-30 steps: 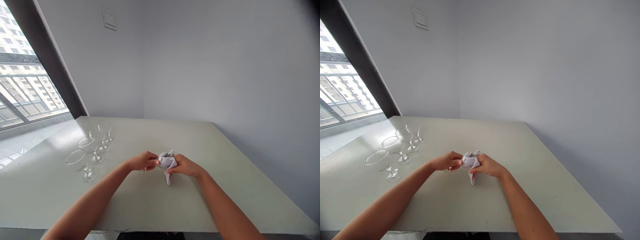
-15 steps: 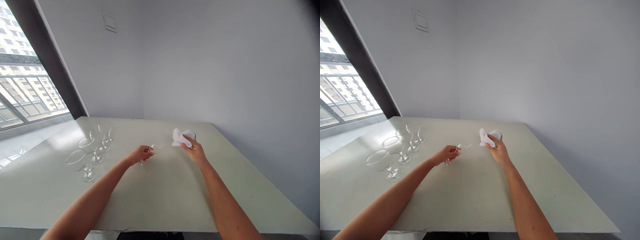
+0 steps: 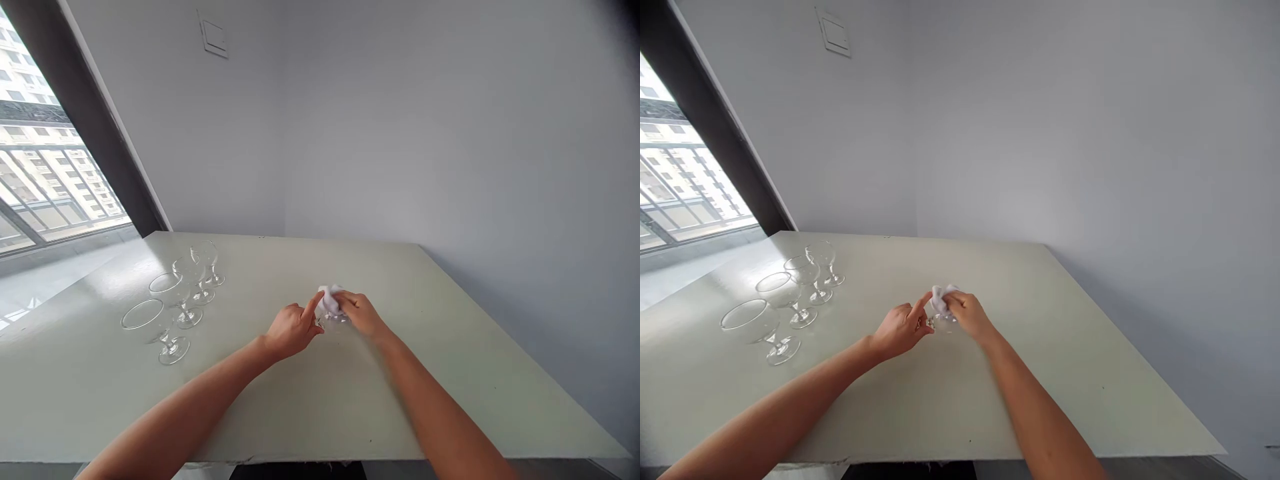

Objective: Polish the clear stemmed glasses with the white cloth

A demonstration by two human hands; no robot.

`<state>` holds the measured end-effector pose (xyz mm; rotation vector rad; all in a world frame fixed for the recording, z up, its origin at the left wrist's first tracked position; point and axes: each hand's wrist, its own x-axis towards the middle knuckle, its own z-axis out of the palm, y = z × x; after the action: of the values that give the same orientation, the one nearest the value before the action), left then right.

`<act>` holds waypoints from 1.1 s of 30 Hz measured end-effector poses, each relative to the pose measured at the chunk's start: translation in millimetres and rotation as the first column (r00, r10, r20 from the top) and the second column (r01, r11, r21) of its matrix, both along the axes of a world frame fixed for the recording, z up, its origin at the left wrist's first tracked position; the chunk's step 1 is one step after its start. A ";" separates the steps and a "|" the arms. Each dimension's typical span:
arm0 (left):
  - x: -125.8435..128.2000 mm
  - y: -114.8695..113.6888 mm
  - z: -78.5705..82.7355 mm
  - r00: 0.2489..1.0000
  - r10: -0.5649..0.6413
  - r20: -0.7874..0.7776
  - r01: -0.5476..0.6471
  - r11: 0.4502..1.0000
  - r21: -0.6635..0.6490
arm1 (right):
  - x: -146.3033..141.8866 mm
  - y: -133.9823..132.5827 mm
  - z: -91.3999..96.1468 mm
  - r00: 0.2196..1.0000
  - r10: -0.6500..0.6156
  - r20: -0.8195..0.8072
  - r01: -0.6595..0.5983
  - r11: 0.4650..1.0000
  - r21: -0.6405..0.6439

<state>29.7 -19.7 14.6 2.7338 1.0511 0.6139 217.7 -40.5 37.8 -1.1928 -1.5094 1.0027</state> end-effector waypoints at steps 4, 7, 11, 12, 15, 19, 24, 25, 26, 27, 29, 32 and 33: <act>5.1 -0.8 -4.5 0.992 0.017 0.125 0.004 0.986 -0.167 | 8.6 14.6 -14.4 0.821 -0.219 -0.527 0.034 0.941 -0.337; 8.5 -0.2 -5.6 0.972 0.102 0.212 -0.045 0.966 -0.256 | -1.8 19.3 -21.1 0.587 -0.415 -0.695 0.138 0.898 -0.419; 11.5 0.8 -6.9 0.934 0.189 0.305 -0.088 0.945 -0.315 | -21.8 11.3 -19.7 0.396 -0.420 -0.817 0.120 0.905 -0.408; 12.5 1.0 -7.1 0.915 0.222 0.337 -0.102 0.936 -0.338 | -27.1 7.3 -18.6 0.411 -0.380 -0.829 0.103 0.923 -0.372; 16.4 0.8 -7.6 0.847 0.319 0.426 -0.140 0.906 -0.401 | -43.6 -5.8 -17.6 0.542 -0.256 -0.801 0.073 0.963 -0.258; 20.5 -2.9 -7.0 0.772 0.386 0.506 -0.216 0.907 -0.363 | -61.0 -16.9 -24.6 0.685 -0.255 -0.682 0.126 0.964 -0.234; 19.0 -11.8 0.8 0.753 0.331 0.569 -0.114 0.917 -0.382 | -61.4 -18.0 -32.1 0.737 -0.237 -0.633 0.068 0.958 -0.279; 18.4 -13.1 2.3 0.744 0.306 0.594 -0.058 0.915 -0.399 | -59.9 -17.7 -31.9 0.746 -0.212 -0.632 0.040 0.961 -0.274; 17.9 -14.0 3.5 0.730 0.284 0.622 0.001 0.909 -0.416 | -58.7 -17.5 -31.2 0.748 -0.186 -0.637 0.014 0.964 -0.266; 17.7 -14.6 4.2 0.712 0.267 0.649 0.062 0.897 -0.437 | -57.8 -17.5 -30.2 0.744 -0.160 -0.649 -0.014 0.967 -0.255; 18.0 -14.7 4.1 0.661 0.272 0.700 0.182 0.846 -0.501 | -57.0 -17.9 -27.7 0.725 -0.119 -0.679 -0.066 0.969 -0.240; 20.1 -12.2 2.5 0.567 0.397 0.722 0.336 0.689 -0.643 | -55.9 -19.0 -24.6 0.695 -0.124 -0.708 -0.106 0.957 -0.271; 20.8 -10.5 2.4 0.532 0.451 0.716 0.390 0.621 -0.680 | -54.7 -19.4 -23.8 0.688 -0.135 -0.713 -0.124 0.946 -0.299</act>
<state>50.5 -30.2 16.9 1.2737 0.7767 1.0235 163.0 -59.9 14.0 -0.8307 -0.7060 1.5408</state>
